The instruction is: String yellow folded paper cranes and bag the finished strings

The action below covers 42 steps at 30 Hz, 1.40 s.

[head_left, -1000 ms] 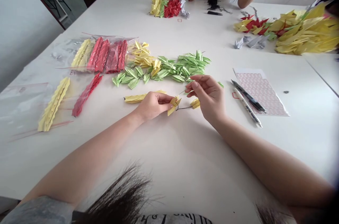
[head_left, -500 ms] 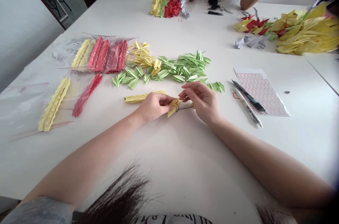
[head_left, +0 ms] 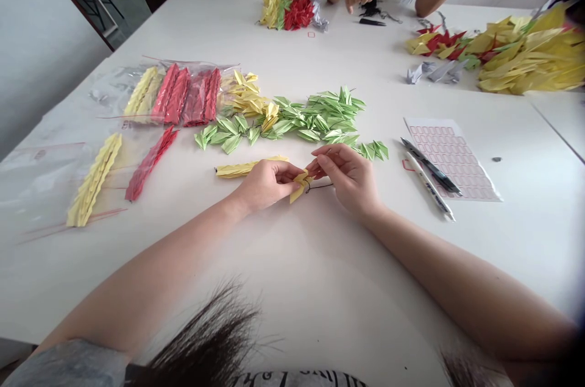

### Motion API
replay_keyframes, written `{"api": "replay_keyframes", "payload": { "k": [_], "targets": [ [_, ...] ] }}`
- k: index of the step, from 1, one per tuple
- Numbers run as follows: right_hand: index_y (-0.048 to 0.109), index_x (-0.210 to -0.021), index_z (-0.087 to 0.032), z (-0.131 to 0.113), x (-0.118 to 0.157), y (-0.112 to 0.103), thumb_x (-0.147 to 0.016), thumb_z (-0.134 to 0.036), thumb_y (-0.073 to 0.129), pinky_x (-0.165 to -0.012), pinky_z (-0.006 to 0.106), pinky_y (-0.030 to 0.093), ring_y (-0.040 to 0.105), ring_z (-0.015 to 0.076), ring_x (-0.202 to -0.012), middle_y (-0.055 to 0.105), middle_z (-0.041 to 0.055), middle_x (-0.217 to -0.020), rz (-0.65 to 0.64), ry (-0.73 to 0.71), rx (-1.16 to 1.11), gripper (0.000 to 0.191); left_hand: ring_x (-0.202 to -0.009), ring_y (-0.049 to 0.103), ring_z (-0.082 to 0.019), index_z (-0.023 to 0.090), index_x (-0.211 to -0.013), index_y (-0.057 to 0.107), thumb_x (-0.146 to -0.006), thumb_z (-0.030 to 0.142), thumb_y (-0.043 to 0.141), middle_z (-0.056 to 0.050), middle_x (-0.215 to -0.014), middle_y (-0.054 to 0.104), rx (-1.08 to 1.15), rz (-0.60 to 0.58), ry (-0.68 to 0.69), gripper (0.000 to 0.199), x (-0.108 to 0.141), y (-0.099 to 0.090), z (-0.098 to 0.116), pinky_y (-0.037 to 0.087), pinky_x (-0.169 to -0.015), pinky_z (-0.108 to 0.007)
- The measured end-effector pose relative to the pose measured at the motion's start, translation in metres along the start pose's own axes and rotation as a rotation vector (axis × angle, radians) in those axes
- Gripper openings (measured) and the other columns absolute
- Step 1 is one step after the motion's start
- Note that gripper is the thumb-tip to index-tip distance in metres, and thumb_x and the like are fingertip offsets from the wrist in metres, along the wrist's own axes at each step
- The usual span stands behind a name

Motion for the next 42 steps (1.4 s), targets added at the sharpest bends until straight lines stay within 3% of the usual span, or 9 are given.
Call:
{"api": "replay_keyframes", "payload": {
  "k": [17, 31, 42],
  "targets": [
    [0.063, -0.094, -0.019, 0.003, 0.001, 0.001, -0.089, -0.044, 0.066, -0.065, 0.028, 0.061, 0.069, 0.0135, -0.068, 0.07, 0.0014, -0.075, -0.007, 0.082, -0.082, 0.026, -0.079, 0.07, -0.017, 0.012, -0.082, 0.071, -0.075, 0.011, 0.069, -0.007, -0.085, 0.074, -0.078, 0.018, 0.031, 0.008, -0.001, 0.001, -0.001, 0.056, -0.079, -0.03],
    [0.064, -0.1, -0.022, -0.007, 0.009, 0.004, -0.097, -0.037, 0.054, -0.071, 0.031, 0.059, 0.07, 0.0149, -0.072, 0.07, 0.002, -0.079, -0.023, -0.158, 0.215, 0.018, -0.078, 0.069, -0.017, 0.013, -0.085, 0.072, -0.074, 0.021, 0.072, -0.007, -0.085, 0.075, -0.087, -0.029, 0.034, 0.013, 0.002, 0.003, 0.0, 0.055, -0.074, -0.029],
    [0.064, -0.098, -0.021, -0.007, 0.007, 0.005, -0.094, -0.032, 0.056, -0.068, 0.03, 0.057, 0.068, 0.0143, -0.069, 0.068, 0.0007, -0.074, -0.045, -0.105, 0.214, 0.014, -0.077, 0.07, -0.017, 0.013, -0.087, 0.071, -0.074, 0.018, 0.072, -0.007, -0.087, 0.076, -0.111, -0.027, 0.012, 0.014, 0.004, 0.006, -0.001, 0.055, -0.07, -0.027]
  ]
}}
Point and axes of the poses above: each hand's wrist, its own x-axis away from the middle knuckle, its own y-axis out of the palm, z = x × y, the point moved 5 cm from there along -x, towards the middle knuckle
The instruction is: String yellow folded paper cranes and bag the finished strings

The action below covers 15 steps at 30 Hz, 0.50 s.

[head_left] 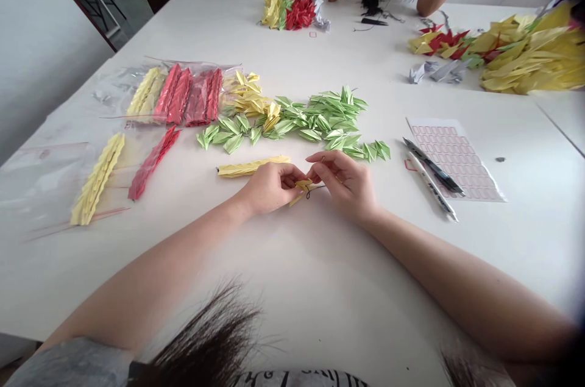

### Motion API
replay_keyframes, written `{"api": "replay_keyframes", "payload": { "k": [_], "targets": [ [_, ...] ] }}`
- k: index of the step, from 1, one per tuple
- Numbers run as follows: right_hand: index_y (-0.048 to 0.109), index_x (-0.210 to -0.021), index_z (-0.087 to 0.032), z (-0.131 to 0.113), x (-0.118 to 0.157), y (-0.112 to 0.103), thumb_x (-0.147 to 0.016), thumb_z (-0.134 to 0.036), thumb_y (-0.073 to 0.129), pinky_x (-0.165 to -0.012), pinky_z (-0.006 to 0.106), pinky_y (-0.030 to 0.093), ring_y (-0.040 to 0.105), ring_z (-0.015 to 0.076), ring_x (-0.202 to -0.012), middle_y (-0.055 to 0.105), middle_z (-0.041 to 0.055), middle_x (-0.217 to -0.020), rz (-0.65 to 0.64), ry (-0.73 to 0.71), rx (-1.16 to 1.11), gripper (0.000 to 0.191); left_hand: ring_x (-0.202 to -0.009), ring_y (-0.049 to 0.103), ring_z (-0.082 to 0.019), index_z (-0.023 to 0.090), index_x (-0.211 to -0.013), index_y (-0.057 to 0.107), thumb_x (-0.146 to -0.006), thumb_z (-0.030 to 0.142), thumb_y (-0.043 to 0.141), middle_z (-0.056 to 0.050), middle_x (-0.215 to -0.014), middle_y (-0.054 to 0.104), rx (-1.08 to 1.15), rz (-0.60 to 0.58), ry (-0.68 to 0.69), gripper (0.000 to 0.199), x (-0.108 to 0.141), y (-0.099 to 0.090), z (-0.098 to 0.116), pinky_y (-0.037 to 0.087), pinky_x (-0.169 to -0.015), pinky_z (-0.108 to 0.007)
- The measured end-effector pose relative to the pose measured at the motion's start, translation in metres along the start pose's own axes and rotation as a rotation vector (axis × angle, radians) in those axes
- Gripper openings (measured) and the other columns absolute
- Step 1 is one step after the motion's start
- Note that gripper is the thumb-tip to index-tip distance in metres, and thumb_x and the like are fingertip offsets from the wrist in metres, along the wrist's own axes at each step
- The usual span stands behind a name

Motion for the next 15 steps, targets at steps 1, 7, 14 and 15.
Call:
{"api": "replay_keyframes", "payload": {
  "k": [1, 7, 14, 15],
  "targets": [
    [0.064, -0.098, -0.021, 0.0004, -0.0004, 0.0002, -0.094, -0.033, 0.057, -0.068, 0.03, 0.057, 0.067, 0.0143, -0.068, 0.068, 0.0007, -0.074, -0.002, 0.011, -0.008, 0.015, -0.077, 0.07, -0.017, 0.013, -0.087, 0.071, -0.074, 0.017, 0.072, -0.007, -0.087, 0.076, -0.006, 0.004, -0.001, 0.013, 0.0001, 0.0, 0.0003, 0.055, -0.07, -0.027],
    [0.062, -0.098, -0.02, 0.0021, -0.0019, 0.001, -0.094, -0.035, 0.058, -0.067, 0.03, 0.058, 0.066, 0.0138, -0.067, 0.067, 0.0009, -0.073, 0.0, 0.042, -0.075, 0.016, -0.079, 0.07, -0.017, 0.013, -0.088, 0.072, -0.074, 0.018, 0.072, -0.007, -0.089, 0.076, -0.014, 0.002, 0.031, 0.015, -0.0014, -0.0002, 0.0001, 0.056, -0.075, -0.029],
    [0.061, -0.098, -0.02, 0.0025, -0.0021, 0.0009, -0.094, -0.039, 0.058, -0.066, 0.031, 0.059, 0.066, 0.014, -0.067, 0.066, 0.0009, -0.073, -0.002, 0.051, -0.098, 0.02, -0.08, 0.07, -0.018, 0.014, -0.09, 0.073, -0.074, 0.02, 0.073, -0.007, -0.088, 0.076, -0.034, -0.003, 0.045, 0.017, -0.0015, -0.0002, -0.0028, 0.055, -0.074, -0.029],
    [0.061, -0.098, -0.02, 0.0026, -0.0021, 0.0009, -0.094, -0.039, 0.058, -0.066, 0.031, 0.059, 0.066, 0.0139, -0.067, 0.066, 0.0007, -0.073, -0.001, 0.051, -0.098, 0.02, -0.08, 0.07, -0.018, 0.014, -0.09, 0.073, -0.074, 0.021, 0.073, -0.007, -0.088, 0.076, -0.034, -0.005, 0.044, 0.017, -0.0014, -0.0001, -0.0027, 0.055, -0.073, -0.029]
  ]
}}
Point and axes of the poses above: each hand's wrist, its own x-axis away from the middle knuckle, its own y-axis out of the palm, z = x × y, the point moved 5 cm from there along -x, towards the middle knuckle
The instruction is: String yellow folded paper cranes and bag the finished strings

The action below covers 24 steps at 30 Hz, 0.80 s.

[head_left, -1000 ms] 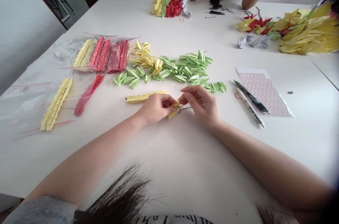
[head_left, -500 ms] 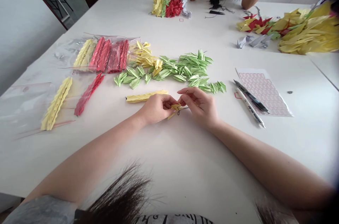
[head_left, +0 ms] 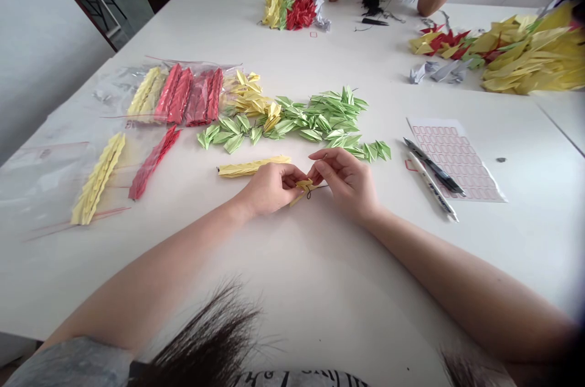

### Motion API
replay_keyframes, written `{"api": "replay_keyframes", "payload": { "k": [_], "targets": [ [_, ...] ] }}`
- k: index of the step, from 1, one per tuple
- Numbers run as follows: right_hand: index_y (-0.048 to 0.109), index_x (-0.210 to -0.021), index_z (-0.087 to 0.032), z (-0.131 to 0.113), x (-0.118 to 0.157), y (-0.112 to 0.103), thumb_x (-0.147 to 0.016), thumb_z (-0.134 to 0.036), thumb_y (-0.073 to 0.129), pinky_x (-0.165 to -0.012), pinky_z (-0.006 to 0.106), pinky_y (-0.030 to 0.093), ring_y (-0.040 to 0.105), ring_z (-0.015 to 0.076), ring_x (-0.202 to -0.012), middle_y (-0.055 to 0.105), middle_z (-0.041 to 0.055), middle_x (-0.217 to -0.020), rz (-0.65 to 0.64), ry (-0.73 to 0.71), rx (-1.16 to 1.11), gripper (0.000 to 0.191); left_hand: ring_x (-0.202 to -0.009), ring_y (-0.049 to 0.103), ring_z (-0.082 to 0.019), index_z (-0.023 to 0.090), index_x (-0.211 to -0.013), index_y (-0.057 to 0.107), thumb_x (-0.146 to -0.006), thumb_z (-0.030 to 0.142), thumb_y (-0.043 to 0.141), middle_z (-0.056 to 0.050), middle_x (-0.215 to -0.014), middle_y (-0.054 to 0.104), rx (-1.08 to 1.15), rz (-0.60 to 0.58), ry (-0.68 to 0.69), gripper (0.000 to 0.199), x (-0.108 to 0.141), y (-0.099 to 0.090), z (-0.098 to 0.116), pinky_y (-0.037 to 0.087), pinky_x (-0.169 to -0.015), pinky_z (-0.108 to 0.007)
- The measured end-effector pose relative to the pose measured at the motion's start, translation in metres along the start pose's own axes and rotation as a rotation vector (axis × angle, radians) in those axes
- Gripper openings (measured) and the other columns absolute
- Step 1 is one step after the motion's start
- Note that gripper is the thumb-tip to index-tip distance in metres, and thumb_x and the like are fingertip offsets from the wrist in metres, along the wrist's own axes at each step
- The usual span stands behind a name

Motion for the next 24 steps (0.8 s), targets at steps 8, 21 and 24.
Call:
{"api": "replay_keyframes", "payload": {
  "k": [8, 21, 24],
  "targets": [
    [0.06, -0.098, -0.021, -0.001, 0.0009, 0.0001, -0.094, -0.041, 0.058, -0.065, 0.031, 0.059, 0.065, 0.0139, -0.065, 0.066, 0.0005, -0.072, 0.014, -0.027, -0.008, 0.021, -0.078, 0.07, -0.018, 0.014, -0.088, 0.072, -0.075, 0.018, 0.071, -0.007, -0.086, 0.075, -0.012, 0.005, -0.012, 0.014, 0.0009, 0.0002, 0.0015, 0.055, -0.074, -0.029],
    [0.061, -0.099, -0.021, 0.0005, -0.0009, -0.0018, -0.094, -0.045, 0.059, -0.062, 0.03, 0.058, 0.065, 0.0133, -0.063, 0.065, -0.0004, -0.07, 0.037, -0.009, -0.091, 0.025, -0.076, 0.068, -0.017, 0.014, -0.086, 0.072, -0.074, 0.017, 0.068, -0.005, -0.082, 0.074, -0.047, 0.008, 0.01, 0.013, -0.0006, -0.0005, 0.0023, 0.054, -0.071, -0.028],
    [0.061, -0.1, -0.022, -0.0002, 0.0004, -0.003, -0.095, -0.044, 0.058, -0.064, 0.03, 0.058, 0.065, 0.0134, -0.065, 0.066, -0.0003, -0.072, 0.065, -0.033, -0.075, 0.023, -0.076, 0.068, -0.017, 0.015, -0.085, 0.072, -0.074, 0.018, 0.069, -0.006, -0.082, 0.074, -0.039, 0.009, 0.004, 0.012, -0.0005, -0.0006, 0.0024, 0.054, -0.072, -0.029]
  ]
}}
Point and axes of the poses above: each hand's wrist, its own x-axis away from the middle knuckle, its own y-axis out of the palm, z = x × y, the point moved 5 cm from there along -x, towards the middle knuckle
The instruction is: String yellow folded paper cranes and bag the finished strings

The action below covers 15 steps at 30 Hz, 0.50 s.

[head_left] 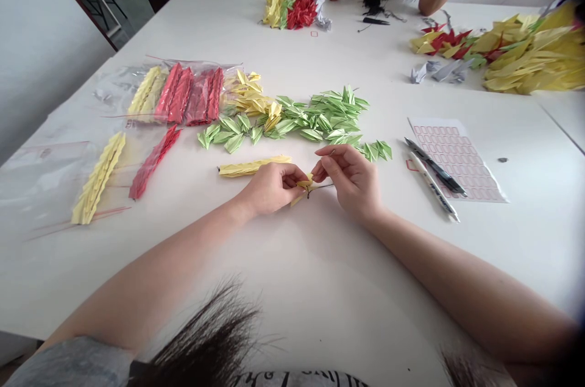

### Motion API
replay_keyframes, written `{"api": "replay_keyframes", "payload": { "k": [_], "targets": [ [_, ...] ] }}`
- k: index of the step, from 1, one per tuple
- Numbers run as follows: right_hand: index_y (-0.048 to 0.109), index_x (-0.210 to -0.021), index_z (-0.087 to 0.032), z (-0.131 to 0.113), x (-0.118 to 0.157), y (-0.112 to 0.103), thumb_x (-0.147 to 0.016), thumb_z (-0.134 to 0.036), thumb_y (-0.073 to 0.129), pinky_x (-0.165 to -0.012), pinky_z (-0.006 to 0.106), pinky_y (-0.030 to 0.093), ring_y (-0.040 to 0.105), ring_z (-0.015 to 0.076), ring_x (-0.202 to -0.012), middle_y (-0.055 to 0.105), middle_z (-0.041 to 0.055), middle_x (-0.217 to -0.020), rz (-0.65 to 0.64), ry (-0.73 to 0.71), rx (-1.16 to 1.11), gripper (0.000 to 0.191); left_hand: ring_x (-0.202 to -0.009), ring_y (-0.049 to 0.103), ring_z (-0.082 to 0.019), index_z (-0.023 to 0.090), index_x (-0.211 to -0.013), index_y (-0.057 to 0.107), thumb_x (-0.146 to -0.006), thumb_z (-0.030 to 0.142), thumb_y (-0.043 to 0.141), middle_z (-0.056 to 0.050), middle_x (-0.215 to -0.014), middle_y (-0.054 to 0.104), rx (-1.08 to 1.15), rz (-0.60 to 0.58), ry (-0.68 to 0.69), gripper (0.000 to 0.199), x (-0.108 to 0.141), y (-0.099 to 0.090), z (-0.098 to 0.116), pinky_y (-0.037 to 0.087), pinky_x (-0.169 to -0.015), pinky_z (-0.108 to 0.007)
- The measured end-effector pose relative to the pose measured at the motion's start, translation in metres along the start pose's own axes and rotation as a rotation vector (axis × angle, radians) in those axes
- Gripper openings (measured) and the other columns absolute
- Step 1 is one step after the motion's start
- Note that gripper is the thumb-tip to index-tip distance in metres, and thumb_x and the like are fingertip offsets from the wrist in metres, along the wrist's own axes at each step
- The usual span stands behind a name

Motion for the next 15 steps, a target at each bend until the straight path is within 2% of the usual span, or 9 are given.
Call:
{"api": "replay_keyframes", "payload": {
  "k": [4, 15],
  "targets": [
    [0.06, -0.099, -0.023, -0.0008, 0.0017, -0.0016, -0.096, -0.042, 0.057, -0.065, 0.031, 0.058, 0.066, 0.0134, -0.066, 0.066, 0.0, -0.075, 0.03, -0.032, 0.032, 0.02, -0.076, 0.068, -0.017, 0.015, -0.084, 0.071, -0.074, 0.017, 0.069, -0.005, -0.082, 0.074, 0.004, -0.001, -0.003, 0.011, 0.0004, -0.0006, -0.0004, 0.053, -0.072, -0.029],
    [0.061, -0.099, -0.021, 0.001, 0.0016, -0.0012, -0.096, -0.033, 0.057, -0.067, 0.028, 0.059, 0.068, 0.0122, -0.068, 0.068, 0.0, -0.077, 0.015, -0.064, 0.048, 0.013, -0.072, 0.067, -0.016, 0.014, -0.079, 0.071, -0.071, 0.015, 0.072, -0.004, -0.078, 0.073, 0.041, 0.062, -0.042, 0.008, -0.0004, -0.0026, -0.0014, 0.053, -0.069, -0.028]
  ]
}}
Point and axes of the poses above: each hand's wrist, its own x-axis away from the middle knuckle, its own y-axis out of the palm, z = x × y, the point moved 5 cm from there along -x, towards the middle knuckle
